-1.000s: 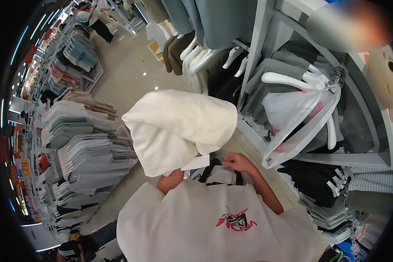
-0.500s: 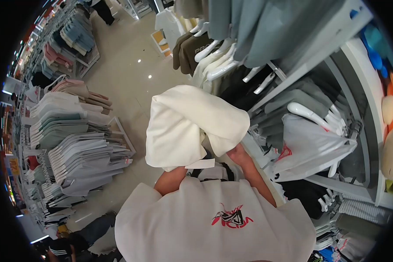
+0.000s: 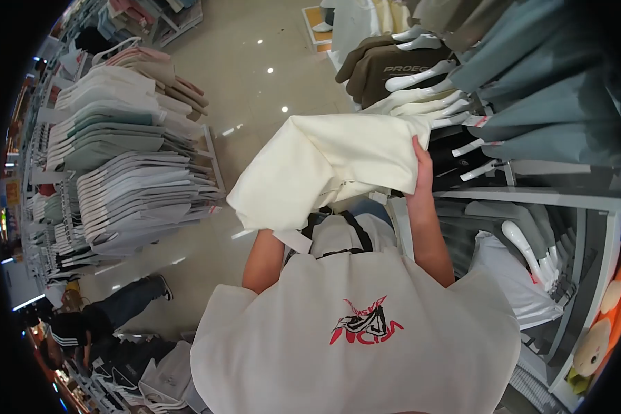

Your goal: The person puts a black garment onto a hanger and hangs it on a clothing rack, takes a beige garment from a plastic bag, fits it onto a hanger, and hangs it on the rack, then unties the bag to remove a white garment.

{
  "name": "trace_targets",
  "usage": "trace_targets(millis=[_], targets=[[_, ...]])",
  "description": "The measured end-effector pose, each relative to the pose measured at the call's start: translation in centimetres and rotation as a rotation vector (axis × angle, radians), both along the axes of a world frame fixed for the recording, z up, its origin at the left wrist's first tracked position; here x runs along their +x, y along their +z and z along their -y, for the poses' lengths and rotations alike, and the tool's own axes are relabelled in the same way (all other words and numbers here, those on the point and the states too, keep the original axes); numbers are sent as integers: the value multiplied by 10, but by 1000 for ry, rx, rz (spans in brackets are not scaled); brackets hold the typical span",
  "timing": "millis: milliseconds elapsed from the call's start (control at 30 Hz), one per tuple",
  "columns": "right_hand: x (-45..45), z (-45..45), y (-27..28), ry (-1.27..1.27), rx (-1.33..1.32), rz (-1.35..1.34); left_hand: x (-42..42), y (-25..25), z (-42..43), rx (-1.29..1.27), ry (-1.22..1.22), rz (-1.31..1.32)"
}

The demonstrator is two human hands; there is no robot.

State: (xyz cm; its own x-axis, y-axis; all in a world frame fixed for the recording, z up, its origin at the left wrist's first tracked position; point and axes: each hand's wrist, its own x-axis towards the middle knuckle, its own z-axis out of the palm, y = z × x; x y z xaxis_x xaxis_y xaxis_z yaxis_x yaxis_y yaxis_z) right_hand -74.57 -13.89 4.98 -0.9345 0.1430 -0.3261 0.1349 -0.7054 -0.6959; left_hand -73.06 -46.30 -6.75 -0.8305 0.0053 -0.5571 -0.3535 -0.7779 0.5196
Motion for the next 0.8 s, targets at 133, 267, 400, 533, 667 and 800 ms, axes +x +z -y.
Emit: trace_targets(millis=[133, 267, 400, 533, 667, 800], targets=[[-53, 7, 8, 88, -204, 8, -15, -7, 22, 2, 94, 9], [-109, 15, 8, 129, -249, 14, -58, -12, 25, 21, 139, -8], [-179, 16, 7, 169, -183, 98, -126, -16, 15, 48, 156, -63], [-247, 5, -14, 225, -229, 126, -221, -10, -7, 81, 123, -154], [-289, -4, -36, 105, -161, 292, -317, -5, -32, 120, 52, -277], [-296, -17, -75, 156, -181, 210, -383, -12, -51, 199, -73, -438]])
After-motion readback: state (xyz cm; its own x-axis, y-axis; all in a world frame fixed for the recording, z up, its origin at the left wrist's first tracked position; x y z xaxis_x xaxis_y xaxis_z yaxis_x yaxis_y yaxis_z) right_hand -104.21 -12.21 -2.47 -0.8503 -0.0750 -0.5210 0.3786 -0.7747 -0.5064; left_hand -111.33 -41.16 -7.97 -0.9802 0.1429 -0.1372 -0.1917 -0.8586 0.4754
